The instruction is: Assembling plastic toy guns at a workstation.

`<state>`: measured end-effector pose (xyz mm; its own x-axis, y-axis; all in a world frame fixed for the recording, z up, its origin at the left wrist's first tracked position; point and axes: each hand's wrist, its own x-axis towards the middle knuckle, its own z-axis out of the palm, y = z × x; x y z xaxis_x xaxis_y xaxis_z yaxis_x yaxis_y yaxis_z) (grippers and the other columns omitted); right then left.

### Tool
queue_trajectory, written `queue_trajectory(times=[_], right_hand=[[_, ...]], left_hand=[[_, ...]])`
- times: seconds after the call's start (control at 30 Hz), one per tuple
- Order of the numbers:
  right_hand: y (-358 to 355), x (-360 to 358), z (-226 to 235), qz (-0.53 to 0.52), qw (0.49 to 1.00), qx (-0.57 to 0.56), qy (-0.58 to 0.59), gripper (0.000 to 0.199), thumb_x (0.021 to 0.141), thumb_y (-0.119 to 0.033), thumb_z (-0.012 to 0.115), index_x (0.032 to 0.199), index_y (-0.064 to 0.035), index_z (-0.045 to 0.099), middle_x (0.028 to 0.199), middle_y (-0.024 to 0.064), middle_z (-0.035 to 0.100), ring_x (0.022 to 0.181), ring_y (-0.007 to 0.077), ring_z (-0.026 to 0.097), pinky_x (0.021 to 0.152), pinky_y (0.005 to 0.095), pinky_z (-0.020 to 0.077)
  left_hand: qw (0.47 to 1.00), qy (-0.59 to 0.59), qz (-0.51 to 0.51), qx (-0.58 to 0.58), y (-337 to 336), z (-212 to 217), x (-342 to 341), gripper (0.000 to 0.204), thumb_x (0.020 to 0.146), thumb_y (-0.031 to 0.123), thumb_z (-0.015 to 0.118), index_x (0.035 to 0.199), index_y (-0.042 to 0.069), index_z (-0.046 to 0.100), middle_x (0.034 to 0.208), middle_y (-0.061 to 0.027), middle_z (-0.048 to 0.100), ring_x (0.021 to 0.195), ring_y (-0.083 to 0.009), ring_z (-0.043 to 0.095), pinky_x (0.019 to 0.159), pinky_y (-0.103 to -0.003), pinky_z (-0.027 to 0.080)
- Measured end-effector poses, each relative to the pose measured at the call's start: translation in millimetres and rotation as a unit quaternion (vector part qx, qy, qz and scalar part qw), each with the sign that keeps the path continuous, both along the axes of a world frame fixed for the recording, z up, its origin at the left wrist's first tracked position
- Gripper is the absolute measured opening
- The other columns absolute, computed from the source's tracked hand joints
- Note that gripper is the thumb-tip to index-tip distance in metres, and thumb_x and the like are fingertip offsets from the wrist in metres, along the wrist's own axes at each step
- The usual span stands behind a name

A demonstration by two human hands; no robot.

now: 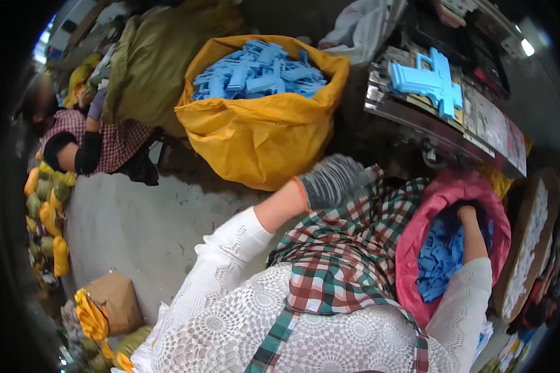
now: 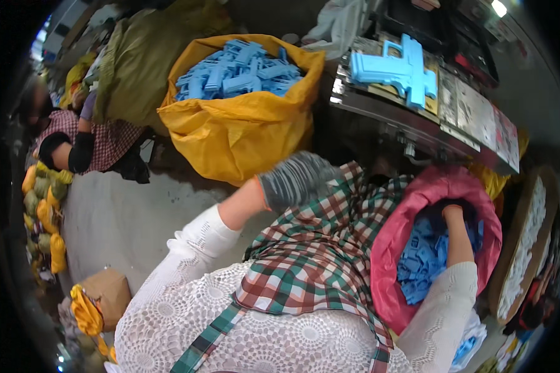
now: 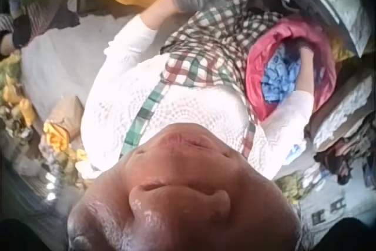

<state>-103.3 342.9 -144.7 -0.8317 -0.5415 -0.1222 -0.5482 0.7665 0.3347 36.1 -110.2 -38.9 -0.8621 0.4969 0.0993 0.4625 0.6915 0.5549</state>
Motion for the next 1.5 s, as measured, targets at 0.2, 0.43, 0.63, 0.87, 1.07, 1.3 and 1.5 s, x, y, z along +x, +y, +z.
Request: queue_trajectory(times=[0.2,0.43,0.63,0.87,1.07,1.3,1.5], right_hand=[[-1.3,-7.0,-1.0,-0.107,0.992,0.058,-0.041,0.035,0.074,-0.040,0.056,0.092,-0.0133,0.070,0.097,0.0144,0.066,0.087,0.0298,0.064,0.079,0.0393,0.0502],[-54.7,-14.4,66.7,-0.095,0.964,0.166,-0.183,0.028,0.072,-0.029,0.059,0.092,-0.0127,0.070,0.098,0.0147,0.066,0.089,0.0288,0.064,0.081,0.0383,0.0497],[-85.3,74.7,173.9,0.026,0.996,-0.076,-0.028,0.023,0.076,-0.016,0.056,0.095,-0.0093,0.066,0.093,0.0116,0.064,0.094,0.0289,0.060,0.082,0.0399,0.0460],[-172.2,133.0,238.1,0.226,0.926,-0.303,0.001,0.030,0.067,-0.012,0.069,0.096,-0.0058,0.063,0.096,0.0127,0.061,0.092,0.0308,0.059,0.080,0.0409,0.0466],[-162.7,137.9,235.0,0.065,0.916,-0.395,-0.024,0.040,0.067,-0.012,0.076,0.103,-0.0035,0.062,0.108,0.0142,0.061,0.101,0.0274,0.059,0.089,0.0365,0.0461],[-133.7,94.7,216.2,0.027,0.768,-0.638,-0.044,0.048,0.067,0.001,0.074,0.112,-0.0032,0.059,0.114,0.0098,0.060,0.104,0.0183,0.057,0.091,0.0319,0.0458],[-142.9,70.5,219.4,0.039,0.745,-0.662,-0.072,0.050,0.070,0.003,0.072,0.117,-0.0011,0.056,0.115,0.0091,0.059,0.106,0.0176,0.056,0.094,0.0306,0.0440]], left_hand=[[0.997,-0.045,0.050,-0.035,-6.6,-17.9,23.9,0.038,0.083,0.026,0.057,0.112,0.003,0.058,0.093,-0.0191,0.062,0.085,-0.0363,0.058,0.077,-0.042,0.046],[0.998,-0.039,0.050,0.026,-7.7,-19.5,27.3,0.040,0.080,0.020,0.063,0.115,0.003,0.056,0.095,-0.0195,0.062,0.091,-0.0364,0.058,0.080,-0.043,0.046],[0.985,0.098,-0.017,0.142,61.9,22.6,6.8,0.056,0.077,0.022,0.068,0.125,0.002,0.047,0.109,-0.0186,0.058,0.100,-0.0377,0.055,0.091,-0.043,0.042],[0.941,0.011,-0.079,0.329,95.3,14.5,-7.0,0.051,0.074,0.024,0.070,0.117,0.001,0.054,0.106,-0.0190,0.061,0.102,-0.0318,0.058,0.091,-0.038,0.044],[0.974,0.201,0.092,0.050,75.8,50.3,-13.2,0.040,0.070,0.017,0.068,0.107,0.004,0.058,0.092,-0.0164,0.061,0.084,-0.0302,0.060,0.074,-0.041,0.047],[0.799,0.583,0.144,0.017,39.2,53.9,-95.4,0.053,0.074,0.029,0.066,0.119,0.004,0.052,0.100,-0.0178,0.056,0.088,-0.0380,0.055,0.080,-0.046,0.044],[0.924,0.153,0.230,-0.263,6.5,129.9,-110.8,0.056,0.082,0.040,0.060,0.128,0.010,0.046,0.115,-0.0165,0.055,0.106,-0.0333,0.051,0.092,-0.043,0.040]])
